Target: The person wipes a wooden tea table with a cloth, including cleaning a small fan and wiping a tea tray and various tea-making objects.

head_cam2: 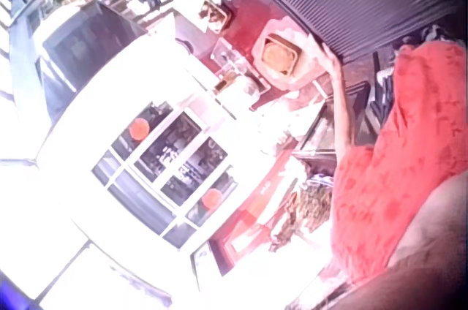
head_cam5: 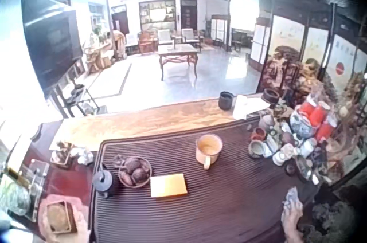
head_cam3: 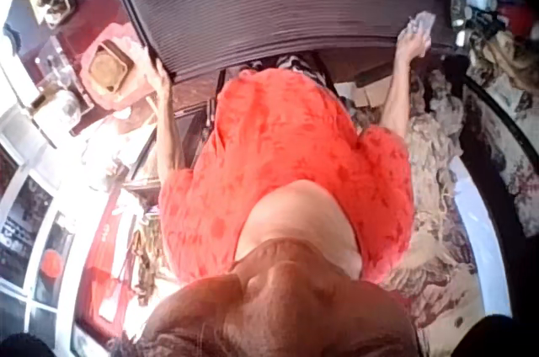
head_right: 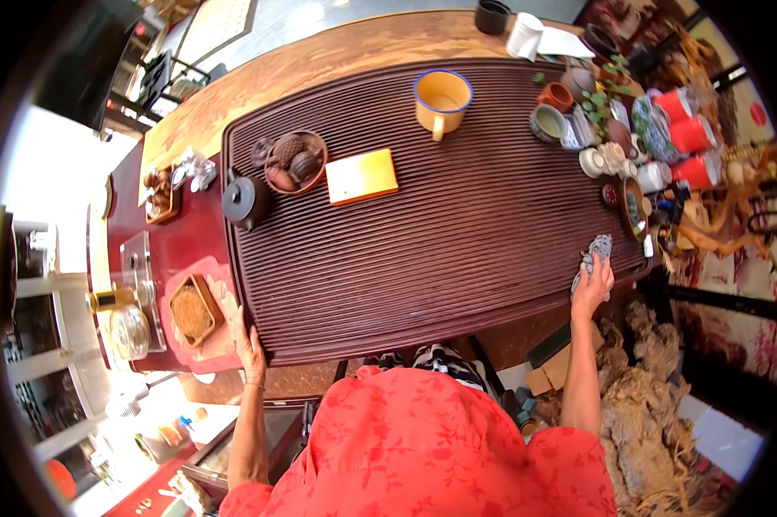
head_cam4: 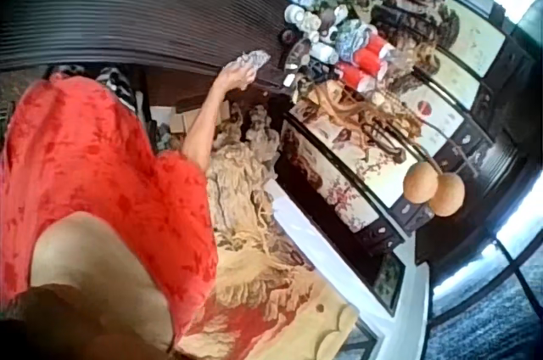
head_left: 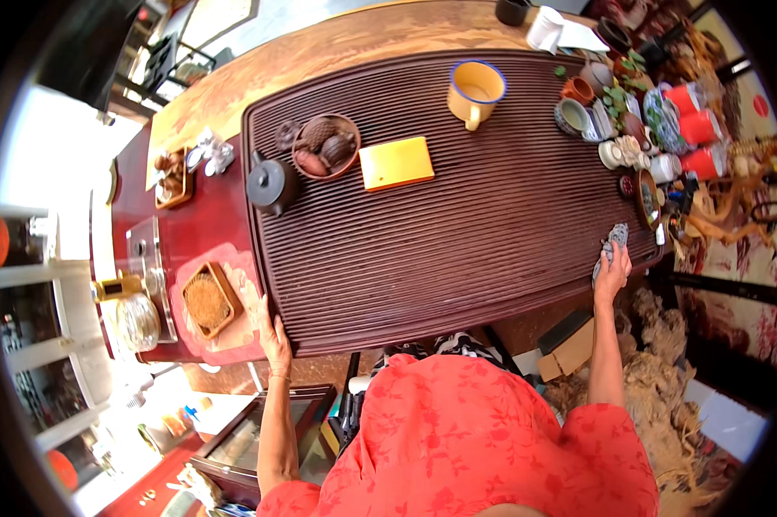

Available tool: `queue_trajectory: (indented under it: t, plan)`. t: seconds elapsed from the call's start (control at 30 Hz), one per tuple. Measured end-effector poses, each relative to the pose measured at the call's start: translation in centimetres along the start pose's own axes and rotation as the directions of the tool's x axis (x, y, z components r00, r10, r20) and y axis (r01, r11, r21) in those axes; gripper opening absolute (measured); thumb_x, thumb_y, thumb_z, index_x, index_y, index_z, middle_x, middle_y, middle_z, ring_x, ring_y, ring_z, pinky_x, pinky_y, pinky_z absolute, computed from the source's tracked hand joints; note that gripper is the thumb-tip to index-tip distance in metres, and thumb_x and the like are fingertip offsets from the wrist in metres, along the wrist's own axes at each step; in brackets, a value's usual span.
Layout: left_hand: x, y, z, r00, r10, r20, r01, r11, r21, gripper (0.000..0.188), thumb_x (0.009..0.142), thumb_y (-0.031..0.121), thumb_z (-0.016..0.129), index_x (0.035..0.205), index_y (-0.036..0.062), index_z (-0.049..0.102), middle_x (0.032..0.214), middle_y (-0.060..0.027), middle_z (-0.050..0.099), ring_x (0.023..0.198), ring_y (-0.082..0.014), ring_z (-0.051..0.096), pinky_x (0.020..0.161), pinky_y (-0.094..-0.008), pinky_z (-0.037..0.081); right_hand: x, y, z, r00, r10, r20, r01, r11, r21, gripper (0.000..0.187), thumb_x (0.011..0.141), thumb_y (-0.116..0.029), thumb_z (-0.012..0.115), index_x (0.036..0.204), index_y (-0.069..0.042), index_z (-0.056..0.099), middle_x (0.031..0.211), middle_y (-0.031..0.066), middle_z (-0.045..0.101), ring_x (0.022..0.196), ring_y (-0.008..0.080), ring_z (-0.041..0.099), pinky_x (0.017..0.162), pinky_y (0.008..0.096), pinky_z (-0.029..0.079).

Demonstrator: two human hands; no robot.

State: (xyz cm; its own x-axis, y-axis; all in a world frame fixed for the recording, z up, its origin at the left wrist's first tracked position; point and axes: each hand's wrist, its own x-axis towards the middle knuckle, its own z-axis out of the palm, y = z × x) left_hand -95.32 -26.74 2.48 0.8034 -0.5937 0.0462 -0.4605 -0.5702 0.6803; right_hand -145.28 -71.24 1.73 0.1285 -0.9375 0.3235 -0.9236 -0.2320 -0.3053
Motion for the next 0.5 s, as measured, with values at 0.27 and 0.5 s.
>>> queue_trajectory:
  t: [0.27,0.5]
  plan:
    - [-1.2,-1.1,-0.2,0.997,0.011,-0.075,-0.016,0.998,-0.069,0.042,0.094,0.007,0.042,0.136,0.0057,0.043,0.138,-0.0140,0.044,0.132,-0.0288,0.036,0.110,-0.0373,0.025,-8.7,-25.5,3.9,0.770,-0.617,0.166,0.589,0.786,0.187,0.036,0.078,-0.008,0.059,0.114,-0.011,0.059,0.122,0.0131,0.054,0.116,0.0295,0.047,0.097,0.0461,0.033]
    - [-0.6,-0.9,0.3,0.990,0.018,-0.141,-0.035,0.992,-0.119,0.042,0.091,0.007,0.046,0.134,0.0084,0.046,0.135,-0.0164,0.047,0.129,-0.0307,0.040,0.108,-0.0396,0.028,-20.5,-46.6,5.1,0.105,-0.993,0.062,0.653,0.116,0.749,0.039,0.084,-0.009,0.049,0.123,-0.012,0.051,0.132,0.0089,0.047,0.125,0.0237,0.041,0.088,0.0503,0.034]
